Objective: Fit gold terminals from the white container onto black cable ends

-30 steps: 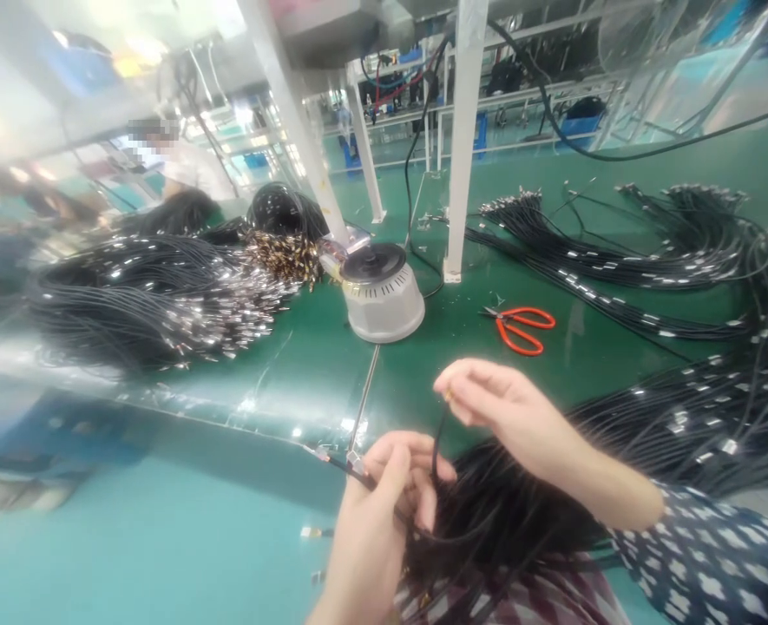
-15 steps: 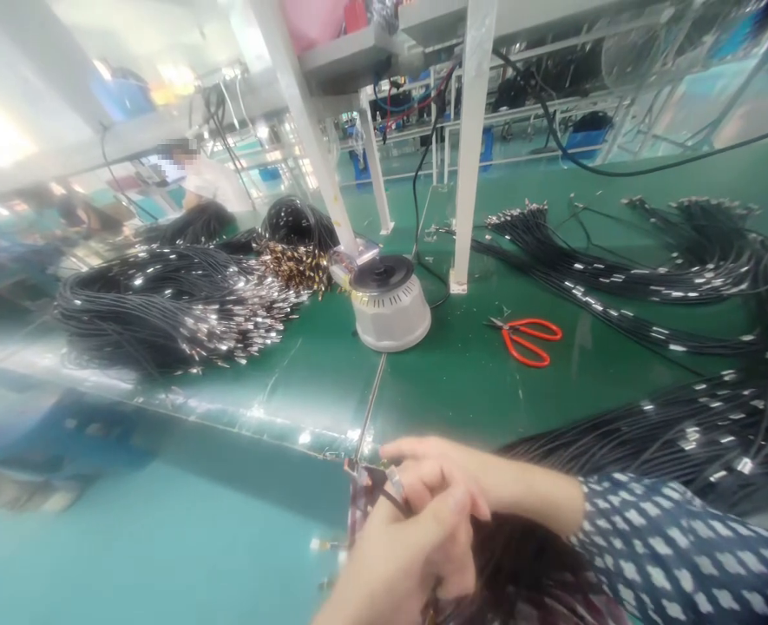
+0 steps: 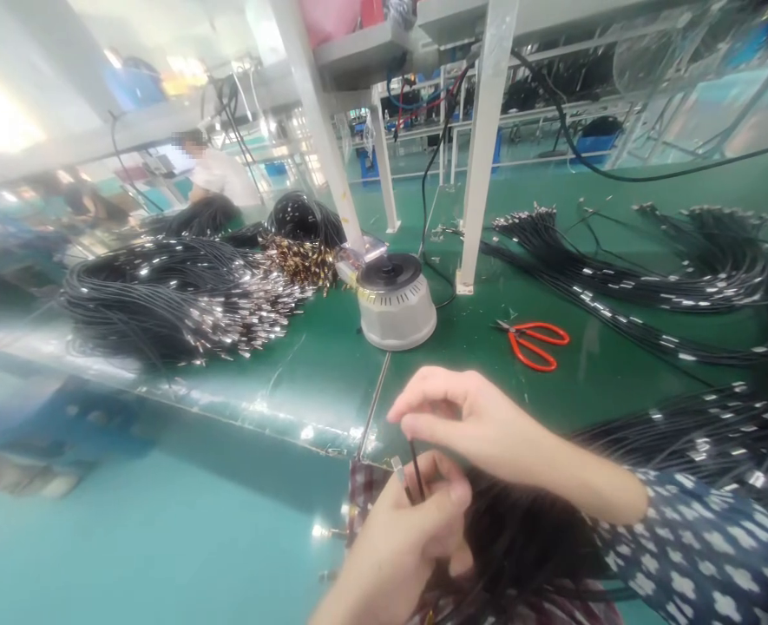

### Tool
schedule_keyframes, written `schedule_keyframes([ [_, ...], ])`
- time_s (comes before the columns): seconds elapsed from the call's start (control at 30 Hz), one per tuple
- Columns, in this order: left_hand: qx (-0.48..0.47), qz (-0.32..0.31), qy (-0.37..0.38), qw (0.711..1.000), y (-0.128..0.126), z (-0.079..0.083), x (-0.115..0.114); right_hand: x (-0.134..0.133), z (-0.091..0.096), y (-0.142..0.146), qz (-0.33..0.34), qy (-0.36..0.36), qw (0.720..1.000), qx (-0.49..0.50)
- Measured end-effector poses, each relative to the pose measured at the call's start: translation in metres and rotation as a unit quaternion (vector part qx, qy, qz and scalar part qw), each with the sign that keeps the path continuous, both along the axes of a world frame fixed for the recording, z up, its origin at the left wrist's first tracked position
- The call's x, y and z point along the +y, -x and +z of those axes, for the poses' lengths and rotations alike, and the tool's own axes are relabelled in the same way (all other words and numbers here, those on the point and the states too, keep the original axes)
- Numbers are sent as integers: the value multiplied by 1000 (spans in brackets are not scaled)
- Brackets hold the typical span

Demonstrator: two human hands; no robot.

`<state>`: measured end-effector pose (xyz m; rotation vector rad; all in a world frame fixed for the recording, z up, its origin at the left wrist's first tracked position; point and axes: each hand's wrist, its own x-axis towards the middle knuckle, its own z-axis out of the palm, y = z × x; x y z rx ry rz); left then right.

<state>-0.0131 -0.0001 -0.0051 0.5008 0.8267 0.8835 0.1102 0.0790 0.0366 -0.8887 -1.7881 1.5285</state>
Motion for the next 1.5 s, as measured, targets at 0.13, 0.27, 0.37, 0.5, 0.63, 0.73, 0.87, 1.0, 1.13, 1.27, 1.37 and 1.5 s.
schedule_keyframes([
  [0.13,-6,13,-9,1000,0,1,-2,10,-8,-14,63,92,994,-11],
  [0.27,-4,-28,18,999,-1,1,-1,7,-4,-20,159,166,973,-24],
  [0.37,-9,-52,21,998,-1,1,1,1,-2,-18,133,142,980,-36],
  [0.5,29,-24,46,998,0,0,0,-1,-5,-14,112,121,985,-50],
  [0.63,14,13,36,999,1,-2,-4,6,-7,-17,141,130,981,-31],
  [0.73,2,25,-7,1000,1,-4,-6,15,-5,-20,161,129,978,-27],
  [0.87,15,57,-19,998,2,-1,-7,21,-10,-21,150,163,975,14],
  [1.0,-4,87,6,996,1,6,-5,22,-16,-21,131,174,974,59],
  [1.13,-11,99,21,995,2,8,-1,24,-16,-21,134,137,980,57],
  [1.27,41,152,13,987,7,-2,3,42,-18,-20,17,126,991,50],
  [1.37,148,192,-13,970,15,-14,4,69,-22,-16,-118,113,984,69],
  [1.5,163,177,-11,971,20,-24,7,105,-19,-1,-194,138,967,91],
])
